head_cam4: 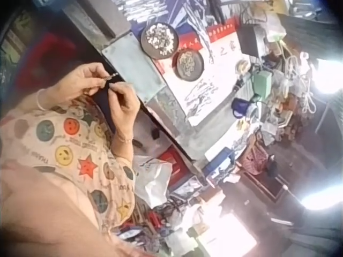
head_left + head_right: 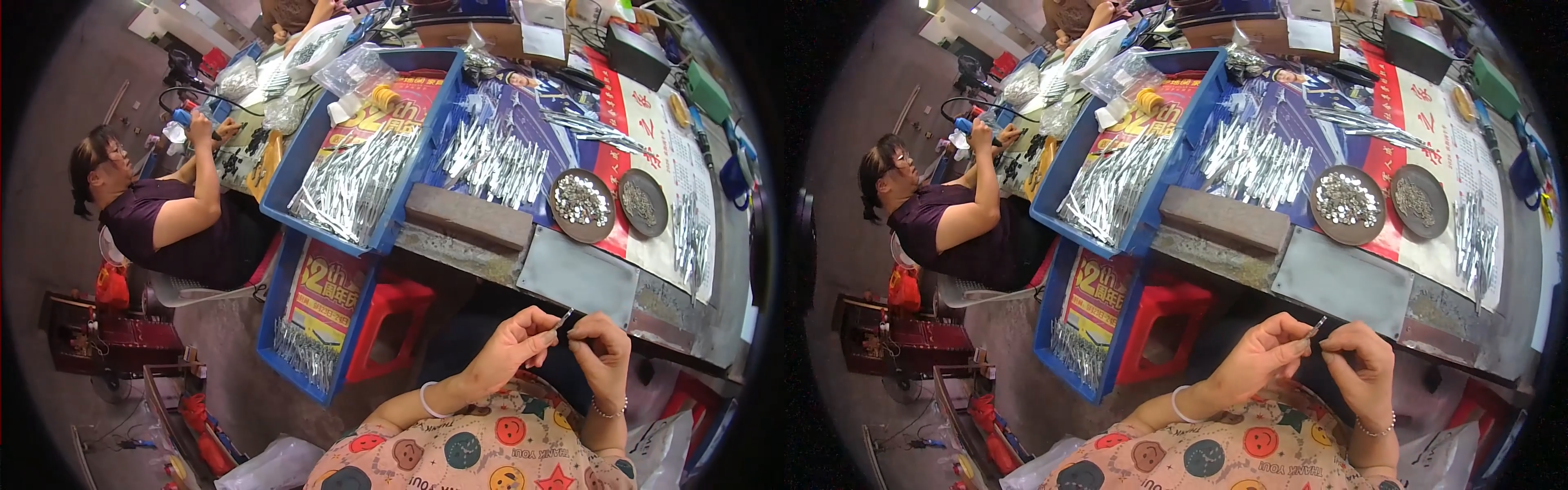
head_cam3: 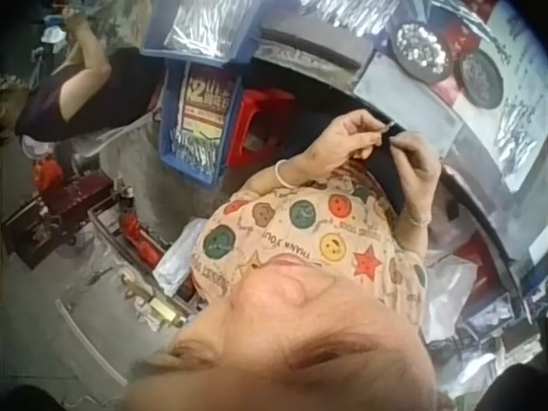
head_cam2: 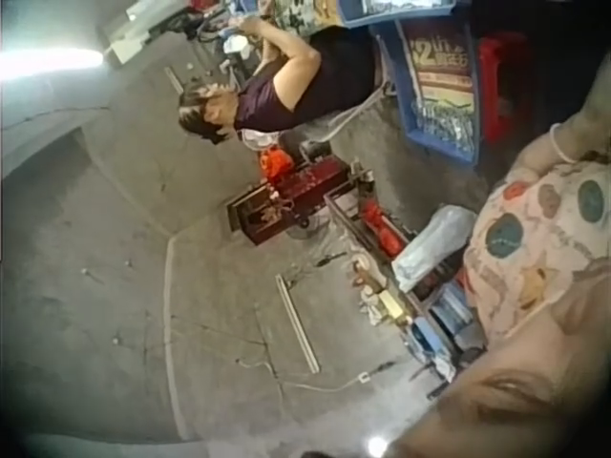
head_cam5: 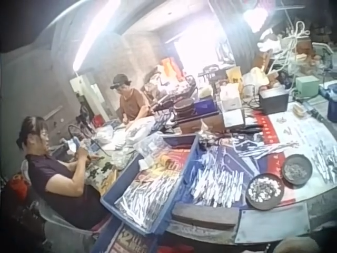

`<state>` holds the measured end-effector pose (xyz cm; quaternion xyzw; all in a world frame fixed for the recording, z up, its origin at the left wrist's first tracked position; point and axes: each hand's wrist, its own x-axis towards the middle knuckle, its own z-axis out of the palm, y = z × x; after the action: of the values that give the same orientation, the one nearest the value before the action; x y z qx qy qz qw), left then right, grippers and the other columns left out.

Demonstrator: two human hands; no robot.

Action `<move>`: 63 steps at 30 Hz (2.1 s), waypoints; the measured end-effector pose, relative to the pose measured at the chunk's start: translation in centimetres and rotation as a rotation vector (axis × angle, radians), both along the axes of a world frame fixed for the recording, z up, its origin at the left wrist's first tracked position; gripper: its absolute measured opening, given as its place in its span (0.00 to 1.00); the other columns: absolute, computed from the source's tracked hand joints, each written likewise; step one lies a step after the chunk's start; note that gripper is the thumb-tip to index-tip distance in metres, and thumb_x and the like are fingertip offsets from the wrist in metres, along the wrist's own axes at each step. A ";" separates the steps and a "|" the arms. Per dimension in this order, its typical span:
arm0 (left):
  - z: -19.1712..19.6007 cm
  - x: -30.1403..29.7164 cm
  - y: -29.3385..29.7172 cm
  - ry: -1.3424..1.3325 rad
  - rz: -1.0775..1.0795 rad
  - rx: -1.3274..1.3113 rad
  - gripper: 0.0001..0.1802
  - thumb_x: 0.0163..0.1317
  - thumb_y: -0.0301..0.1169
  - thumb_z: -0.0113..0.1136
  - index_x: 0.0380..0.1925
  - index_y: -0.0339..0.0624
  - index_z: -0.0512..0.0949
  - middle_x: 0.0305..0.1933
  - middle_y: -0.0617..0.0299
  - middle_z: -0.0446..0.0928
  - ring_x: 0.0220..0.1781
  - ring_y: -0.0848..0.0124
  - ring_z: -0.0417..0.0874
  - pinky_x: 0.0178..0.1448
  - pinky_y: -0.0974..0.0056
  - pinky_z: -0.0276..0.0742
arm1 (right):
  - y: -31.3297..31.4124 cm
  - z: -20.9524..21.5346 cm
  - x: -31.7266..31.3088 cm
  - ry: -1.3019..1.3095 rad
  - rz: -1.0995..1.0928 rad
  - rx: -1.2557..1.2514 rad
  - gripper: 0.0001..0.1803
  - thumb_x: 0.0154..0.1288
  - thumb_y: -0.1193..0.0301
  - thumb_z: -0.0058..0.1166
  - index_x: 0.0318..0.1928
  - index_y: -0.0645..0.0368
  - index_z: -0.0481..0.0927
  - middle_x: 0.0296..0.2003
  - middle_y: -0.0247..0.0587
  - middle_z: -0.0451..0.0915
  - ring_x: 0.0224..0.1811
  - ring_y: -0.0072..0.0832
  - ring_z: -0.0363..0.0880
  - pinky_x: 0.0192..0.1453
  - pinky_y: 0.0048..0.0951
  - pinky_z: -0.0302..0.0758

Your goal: Manually assembling small metal components including pins and rings on a workshop table.

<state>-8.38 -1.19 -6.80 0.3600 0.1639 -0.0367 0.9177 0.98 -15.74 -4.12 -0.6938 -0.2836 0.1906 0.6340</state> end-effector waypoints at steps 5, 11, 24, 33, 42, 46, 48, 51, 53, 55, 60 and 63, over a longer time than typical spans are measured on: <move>0.3 0.3 -0.5 0.000 0.025 0.151 0.07 0.64 0.26 0.53 0.42 0.41 0.73 0.29 0.71 0.71 0.26 0.85 0.68 0.30 0.79 0.65 | -0.3 -0.4 -0.6 0.266 -0.107 0.014 0.06 0.55 0.87 0.53 0.34 0.68 0.76 0.31 0.37 0.76 0.34 0.20 0.77 0.39 0.20 0.75; 0.4 0.2 0.0 -0.055 0.165 0.052 0.09 0.65 0.23 0.51 0.45 0.39 0.72 0.36 0.66 0.73 0.28 0.81 0.69 0.31 0.77 0.63 | 0.4 -0.8 0.3 0.099 0.023 0.042 0.07 0.53 0.86 0.54 0.34 0.66 0.77 0.30 0.39 0.78 0.31 0.21 0.76 0.35 0.21 0.74; -0.3 -0.5 -0.6 -0.025 0.077 0.229 0.16 0.62 0.19 0.48 0.50 0.37 0.71 0.38 0.66 0.73 0.32 0.82 0.69 0.37 0.77 0.68 | 2.1 -1.5 -0.8 -0.200 -0.026 0.005 0.08 0.49 0.86 0.56 0.29 0.64 0.75 0.26 0.41 0.76 0.28 0.28 0.76 0.33 0.24 0.73; -0.4 -0.7 -0.6 -0.182 0.088 0.182 0.13 0.67 0.24 0.48 0.51 0.40 0.70 0.35 0.72 0.69 0.32 0.85 0.68 0.36 0.79 0.67 | 2.5 -1.9 -2.1 -0.132 -0.131 0.082 0.10 0.50 0.89 0.54 0.30 0.64 0.71 0.30 0.40 0.75 0.33 0.26 0.73 0.37 0.22 0.70; -0.3 -1.0 -0.5 -0.207 0.074 0.132 0.14 0.68 0.24 0.46 0.53 0.42 0.68 0.38 0.72 0.68 0.33 0.84 0.67 0.38 0.79 0.66 | 2.9 -0.7 -2.7 -0.326 -0.106 0.004 0.07 0.57 0.84 0.54 0.30 0.63 0.70 0.31 0.38 0.71 0.32 0.25 0.69 0.39 0.21 0.67; -0.5 -1.1 -0.4 -0.263 0.084 0.128 0.15 0.67 0.24 0.47 0.54 0.41 0.68 0.38 0.72 0.67 0.33 0.84 0.66 0.38 0.78 0.65 | 3.3 -0.5 -2.7 -0.326 -0.143 0.017 0.09 0.51 0.85 0.57 0.29 0.62 0.70 0.28 0.40 0.73 0.31 0.27 0.72 0.35 0.22 0.69; -0.6 -1.2 -0.3 -0.274 0.085 0.129 0.15 0.67 0.24 0.46 0.54 0.41 0.68 0.38 0.71 0.67 0.33 0.84 0.66 0.38 0.78 0.65 | 3.4 -0.8 -2.8 -0.225 -0.153 0.045 0.09 0.51 0.85 0.57 0.29 0.62 0.70 0.29 0.38 0.72 0.31 0.26 0.72 0.35 0.22 0.69; -0.6 -1.3 -0.2 -0.295 0.094 0.116 0.16 0.67 0.23 0.46 0.54 0.41 0.68 0.38 0.71 0.66 0.33 0.83 0.66 0.38 0.78 0.65 | 3.4 -1.1 -2.4 -0.015 -0.136 0.094 0.10 0.51 0.84 0.59 0.29 0.61 0.70 0.30 0.36 0.72 0.31 0.23 0.71 0.36 0.21 0.69; -0.7 -1.3 -0.2 -0.288 0.094 0.135 0.15 0.67 0.23 0.46 0.54 0.40 0.68 0.36 0.71 0.65 0.32 0.84 0.65 0.37 0.77 0.64 | 3.1 -1.4 -1.8 0.094 -0.108 0.115 0.11 0.51 0.82 0.60 0.30 0.60 0.69 0.30 0.35 0.72 0.32 0.22 0.71 0.36 0.20 0.69; -0.6 -1.3 -0.5 -0.320 0.126 0.130 0.13 0.67 0.23 0.46 0.51 0.40 0.69 0.34 0.72 0.65 0.31 0.85 0.64 0.35 0.78 0.63 | 2.7 -2.0 -1.1 0.487 0.028 0.274 0.13 0.51 0.78 0.63 0.30 0.59 0.69 0.30 0.35 0.73 0.31 0.21 0.71 0.36 0.19 0.70; -1.3 -1.6 -0.8 -0.353 0.169 0.166 0.11 0.67 0.22 0.47 0.49 0.39 0.70 0.32 0.73 0.63 0.29 0.86 0.63 0.33 0.79 0.62 | 3.4 -2.4 -0.3 0.660 0.181 0.331 0.16 0.51 0.71 0.67 0.31 0.58 0.69 0.29 0.34 0.74 0.28 0.19 0.72 0.32 0.17 0.70; -1.2 -1.6 -0.7 -0.389 0.184 0.271 0.14 0.67 0.21 0.44 0.52 0.40 0.68 0.36 0.69 0.62 0.30 0.83 0.63 0.35 0.77 0.62 | 3.5 -2.7 -0.6 0.657 0.152 0.337 0.15 0.51 0.72 0.67 0.31 0.59 0.70 0.30 0.35 0.74 0.29 0.20 0.72 0.33 0.18 0.70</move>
<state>-9.98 -1.88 -8.02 0.4635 0.0196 0.1391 0.8749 0.33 -12.23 -6.82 -0.4583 -0.1432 0.4003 0.7805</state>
